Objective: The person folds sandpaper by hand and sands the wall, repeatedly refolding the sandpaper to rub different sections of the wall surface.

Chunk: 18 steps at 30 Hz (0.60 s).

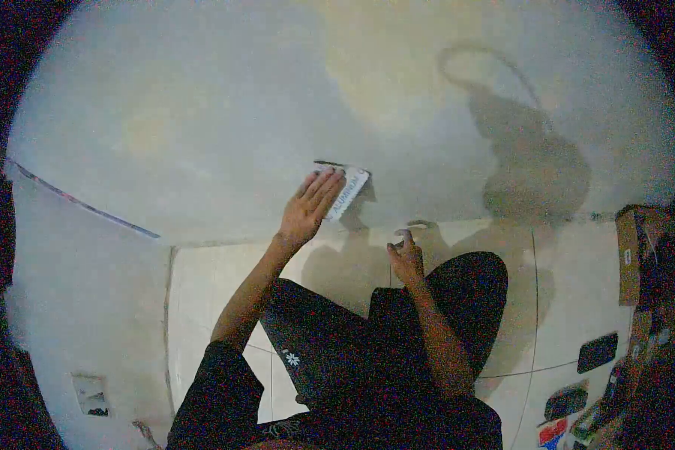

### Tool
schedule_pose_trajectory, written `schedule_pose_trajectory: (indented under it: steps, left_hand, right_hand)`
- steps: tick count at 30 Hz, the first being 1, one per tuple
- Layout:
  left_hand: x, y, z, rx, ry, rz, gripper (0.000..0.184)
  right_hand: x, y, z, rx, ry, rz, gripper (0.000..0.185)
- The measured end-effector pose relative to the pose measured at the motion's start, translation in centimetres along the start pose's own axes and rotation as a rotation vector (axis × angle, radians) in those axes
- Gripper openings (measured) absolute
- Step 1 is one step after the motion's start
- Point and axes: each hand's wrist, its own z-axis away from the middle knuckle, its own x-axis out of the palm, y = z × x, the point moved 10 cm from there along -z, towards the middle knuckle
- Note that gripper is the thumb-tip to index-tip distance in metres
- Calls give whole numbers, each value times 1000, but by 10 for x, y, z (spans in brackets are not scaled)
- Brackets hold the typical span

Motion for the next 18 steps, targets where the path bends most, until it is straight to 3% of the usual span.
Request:
schedule_pose_trajectory:
  steps: [2, 6, 7, 8, 10, 11, 12, 14, 15, 16, 18]
  left_hand:
    - [4, 7, -4, 109, -132, -137, 52]
    - [-20, 7, -7, -99, 229, -55, 52]
    - [-2, 17, -9, 8, 56, -41, 52]
    - [-5, 11, -10, 6, 59, -42, 52]
    - [3, 18, -16, 214, -171, -84, 52]
    - [-7, -4, -14, 103, -30, -134, 52]
    - [-4, 3, -20, 113, -35, -130, 52]
    - [-41, 3, -17, -121, 350, -89, 51]
    - [-20, 5, -16, -46, 139, -13, 50]
    - [-21, -3, -13, -49, 141, -17, 50]
    - [22, 16, -8, 318, -324, -96, 52]
  right_hand:
    - [1, 6, -1, -1, 29, 32, 38]
    - [0, 10, -3, 28, 39, -1, 38]
    - [0, 10, -2, 26, 34, 4, 38]
    - [1, 10, -2, 17, 31, 49, 37]
    - [-1, 7, -1, 10, 36, 95, 36]
    - [-4, 5, -1, 10, 44, 73, 36]
    - [-4, 3, 1, 14, 50, 46, 37]
    - [0, 10, 0, 17, 29, 28, 37]
    - [3, 10, -3, 4, 10, 14, 36]
    - [5, 11, -2, 1, 7, 15, 36]
    - [3, 11, -1, -15, 43, 83, 36]
